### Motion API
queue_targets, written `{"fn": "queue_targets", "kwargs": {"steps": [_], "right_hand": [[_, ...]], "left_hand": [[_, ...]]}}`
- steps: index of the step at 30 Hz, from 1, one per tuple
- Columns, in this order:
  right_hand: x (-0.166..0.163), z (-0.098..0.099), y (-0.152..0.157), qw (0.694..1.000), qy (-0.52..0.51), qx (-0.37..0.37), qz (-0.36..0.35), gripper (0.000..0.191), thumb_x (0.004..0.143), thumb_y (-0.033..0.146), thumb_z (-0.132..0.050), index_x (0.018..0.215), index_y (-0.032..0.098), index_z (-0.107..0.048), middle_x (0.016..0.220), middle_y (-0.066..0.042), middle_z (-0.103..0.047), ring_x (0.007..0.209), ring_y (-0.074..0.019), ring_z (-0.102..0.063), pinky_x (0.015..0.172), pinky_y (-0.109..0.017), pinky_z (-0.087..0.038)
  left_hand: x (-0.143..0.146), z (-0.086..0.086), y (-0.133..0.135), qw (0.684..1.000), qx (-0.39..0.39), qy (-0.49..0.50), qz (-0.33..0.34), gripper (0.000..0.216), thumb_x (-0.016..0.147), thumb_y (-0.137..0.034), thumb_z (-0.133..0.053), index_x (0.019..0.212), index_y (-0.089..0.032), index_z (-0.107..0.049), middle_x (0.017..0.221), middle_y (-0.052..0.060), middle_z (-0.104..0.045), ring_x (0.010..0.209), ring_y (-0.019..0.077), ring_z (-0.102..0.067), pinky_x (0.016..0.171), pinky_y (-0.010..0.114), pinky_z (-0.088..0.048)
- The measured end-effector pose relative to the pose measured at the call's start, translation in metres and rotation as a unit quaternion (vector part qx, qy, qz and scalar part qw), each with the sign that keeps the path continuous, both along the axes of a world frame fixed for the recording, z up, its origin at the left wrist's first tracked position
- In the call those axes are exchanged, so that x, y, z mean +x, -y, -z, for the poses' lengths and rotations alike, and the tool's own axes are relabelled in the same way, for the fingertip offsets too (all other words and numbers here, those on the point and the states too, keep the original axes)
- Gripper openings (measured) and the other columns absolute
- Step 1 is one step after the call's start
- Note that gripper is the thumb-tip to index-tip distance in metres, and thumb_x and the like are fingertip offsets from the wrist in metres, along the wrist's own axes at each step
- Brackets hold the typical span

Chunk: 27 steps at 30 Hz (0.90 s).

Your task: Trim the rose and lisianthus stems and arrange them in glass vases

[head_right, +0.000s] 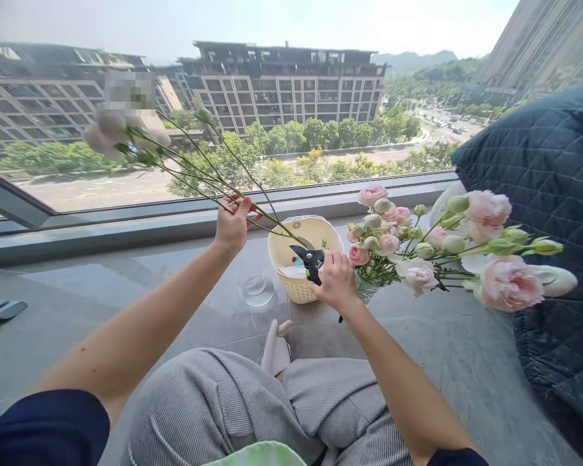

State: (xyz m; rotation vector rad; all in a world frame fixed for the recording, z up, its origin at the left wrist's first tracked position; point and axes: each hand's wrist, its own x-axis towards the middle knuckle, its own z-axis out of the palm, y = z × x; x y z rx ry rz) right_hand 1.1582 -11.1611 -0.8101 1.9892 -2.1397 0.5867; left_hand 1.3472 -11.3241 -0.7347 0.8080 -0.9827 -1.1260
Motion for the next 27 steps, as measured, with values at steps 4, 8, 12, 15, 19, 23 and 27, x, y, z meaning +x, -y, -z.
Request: {"fn": "queue_targets", "kwargs": {"steps": [4,8,12,15,19,23,27], "right_hand": [[0.002,0.003,0.005,1.0,-0.01,0.007,0.012,0.07,0.066,0.041,-0.066,0.125,0.009,-0.047,0.113,-0.015,-0.057,0.102,-0.03,-0.048,0.089,-0.039,-0.034],[0.006,0.004,0.009,1.0,-0.012,0.021,0.005,0.071,0.066,0.041,-0.065,0.126,0.007,-0.047,0.114,-0.016,-0.057,0.103,-0.0298,-0.048,0.091,-0.039,-0.032],[0.007,0.005,0.01,0.999,-0.016,0.036,-0.001,0.072,0.066,0.041,-0.065,0.126,0.007,-0.047,0.111,-0.016,-0.057,0.102,-0.0291,-0.048,0.09,-0.039,-0.032],[0.006,0.006,0.011,0.999,-0.017,0.036,-0.009,0.07,0.066,0.042,-0.064,0.124,0.008,-0.047,0.109,-0.015,-0.058,0.1,-0.0288,-0.049,0.088,-0.038,-0.033],[0.006,0.006,0.011,0.999,-0.014,0.031,-0.012,0.068,0.065,0.04,-0.064,0.124,0.009,-0.047,0.108,-0.015,-0.058,0.1,-0.0288,-0.048,0.087,-0.038,-0.033],[0.009,0.004,0.011,0.999,-0.015,0.029,-0.01,0.068,0.065,0.039,-0.065,0.124,0.009,-0.047,0.111,-0.015,-0.057,0.101,-0.0298,-0.048,0.089,-0.039,-0.032],[0.012,0.002,0.011,0.999,-0.023,0.036,-0.011,0.07,0.065,0.04,-0.065,0.125,0.008,-0.047,0.112,-0.016,-0.057,0.103,-0.0302,-0.048,0.09,-0.039,-0.032]], "left_hand": [[-0.001,-0.001,-0.002,1.0,0.02,0.004,0.004,0.031,0.077,-0.022,-0.071,0.09,-0.021,-0.044,0.079,-0.003,-0.053,0.071,0.0089,-0.056,0.074,0.03,-0.057],[-0.001,0.0,-0.002,0.999,0.051,-0.006,0.007,0.026,0.079,-0.018,-0.069,0.088,-0.02,-0.044,0.078,-0.003,-0.052,0.071,0.0086,-0.055,0.074,0.029,-0.057],[0.0,0.004,-0.001,0.996,0.088,-0.019,0.01,0.024,0.08,-0.019,-0.067,0.087,-0.019,-0.044,0.079,-0.003,-0.053,0.069,0.009,-0.055,0.073,0.031,-0.056],[0.003,0.008,0.002,0.994,0.104,-0.023,0.013,0.024,0.081,-0.02,-0.067,0.086,-0.019,-0.044,0.079,-0.002,-0.053,0.068,0.0089,-0.056,0.073,0.031,-0.056],[0.006,0.016,0.007,0.993,0.111,-0.03,0.01,0.022,0.082,-0.018,-0.065,0.086,-0.019,-0.043,0.078,-0.003,-0.053,0.068,0.0085,-0.056,0.073,0.031,-0.057],[0.004,0.02,0.008,0.992,0.118,-0.034,0.015,0.02,0.083,-0.018,-0.063,0.086,-0.019,-0.043,0.077,-0.003,-0.053,0.067,0.0078,-0.056,0.074,0.031,-0.058],[0.002,0.021,0.005,0.992,0.12,-0.031,0.026,0.02,0.083,-0.017,-0.063,0.085,-0.019,-0.043,0.074,-0.004,-0.052,0.066,0.0076,-0.056,0.073,0.03,-0.058]]}}
